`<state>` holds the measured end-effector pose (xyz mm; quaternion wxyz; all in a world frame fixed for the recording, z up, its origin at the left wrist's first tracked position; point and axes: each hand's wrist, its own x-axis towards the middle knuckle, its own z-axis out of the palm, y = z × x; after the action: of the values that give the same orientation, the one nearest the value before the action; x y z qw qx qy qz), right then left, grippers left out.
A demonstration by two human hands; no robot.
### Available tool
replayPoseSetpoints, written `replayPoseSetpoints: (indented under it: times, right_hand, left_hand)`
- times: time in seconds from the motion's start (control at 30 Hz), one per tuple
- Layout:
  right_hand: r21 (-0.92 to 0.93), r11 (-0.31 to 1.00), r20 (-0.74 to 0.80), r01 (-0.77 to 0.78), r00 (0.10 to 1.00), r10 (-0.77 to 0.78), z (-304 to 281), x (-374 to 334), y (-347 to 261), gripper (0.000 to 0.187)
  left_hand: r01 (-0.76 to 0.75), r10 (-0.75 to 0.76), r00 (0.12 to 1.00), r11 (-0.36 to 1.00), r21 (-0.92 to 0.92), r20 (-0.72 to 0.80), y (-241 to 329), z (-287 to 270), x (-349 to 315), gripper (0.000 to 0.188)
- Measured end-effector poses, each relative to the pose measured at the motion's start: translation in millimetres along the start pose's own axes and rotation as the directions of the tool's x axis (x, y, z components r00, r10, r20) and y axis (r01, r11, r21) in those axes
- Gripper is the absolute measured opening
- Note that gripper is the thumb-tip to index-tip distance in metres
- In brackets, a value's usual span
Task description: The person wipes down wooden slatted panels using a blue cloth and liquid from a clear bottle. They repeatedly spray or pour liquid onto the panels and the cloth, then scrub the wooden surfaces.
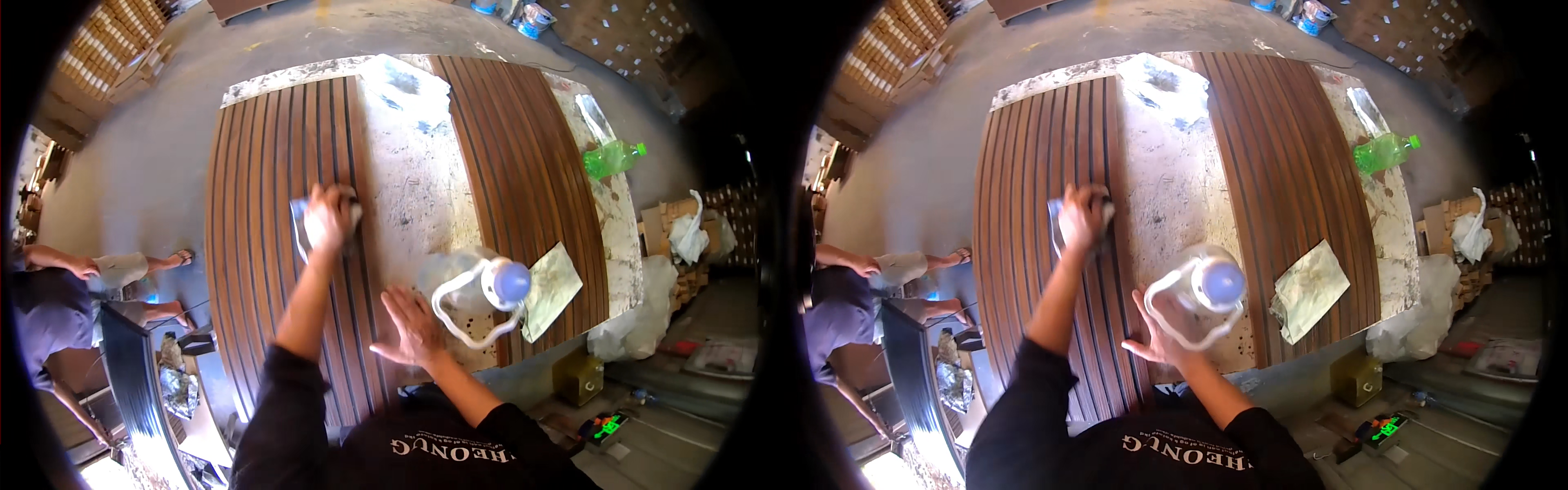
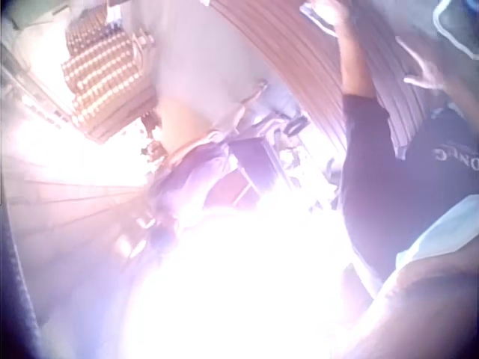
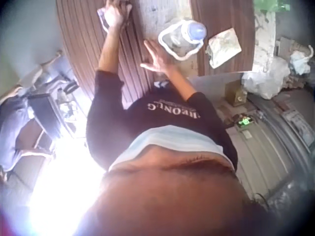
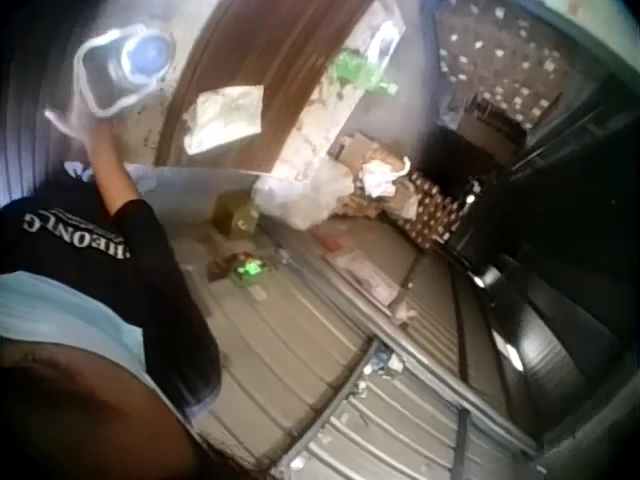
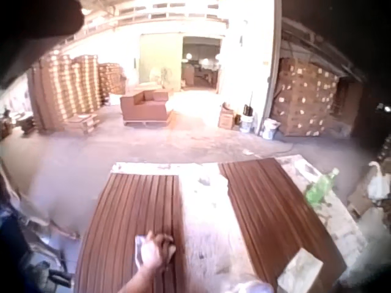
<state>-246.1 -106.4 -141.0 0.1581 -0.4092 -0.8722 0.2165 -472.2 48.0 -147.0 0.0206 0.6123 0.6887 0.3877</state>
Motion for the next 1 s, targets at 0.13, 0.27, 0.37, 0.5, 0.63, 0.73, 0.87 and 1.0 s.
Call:
replayPoseSetpoints:
  times: [0.13, 0.27, 0.37, 0.5, 0.63, 0.73, 0.87, 1.0]
  right_hand:
    - [-0.03, 1.0, 0.025, -0.001, 1.0, 0.002, 6, -4, 0, 0.097]
    - [-0.049, 0.998, 0.078, -0.039, 0.996, 0.043, 1, -7, 2, 0.096]
    - [0.063, 0.998, -0.013, -0.012, 1.0, 0.013, -2, -6, 2, 0.094]
    - [0.078, 0.996, -0.165, 0.05, 0.986, -0.037, -3, -2, 3, 0.081]
    - [0.402, 0.902, -0.586, 0.159, 0.802, 0.12, 6, -26, 10, 0.065]
    - [0.4, 0.916, -0.764, 0.011, 0.557, 0.327, -22, -34, 10, 0.085]
    - [0.317, 0.928, -0.749, 0.197, 0.653, 0.117, -82, 6, 12, 0.112]
    - [0.59, 0.746, -0.673, 0.309, 0.699, 0.243, -94, 56, 21, 0.104]
  left_hand:
    - [0.002, 0.001, 1.0, 0.982, 0.189, -0.018, -39, 48, 131, 0.015]
    - [-0.083, 0.065, 0.989, 0.987, 0.134, 0.131, -16, 55, 88, 0.026]
    - [-0.171, 0.15, 0.968, 0.981, 0.089, 0.202, 5, 10, 5, 0.025]
    - [-0.236, 0.206, 0.944, 0.968, 0.09, 0.256, 40, -55, -134, 0.016]
    - [-0.17, 0.147, 0.932, 0.984, 0.043, 0.331, 66, -128, -279, 0.013]
    - [0.093, -0.058, 0.923, 0.993, -0.076, 0.38, 71, -177, -333, 0.025]
    - [0.733, -0.596, 0.67, 0.435, -0.523, 0.443, 77, -215, -271, 0.019]
    - [0.382, -0.364, 0.702, -0.534, -0.755, 0.612, 59, -217, -211, 0.043]
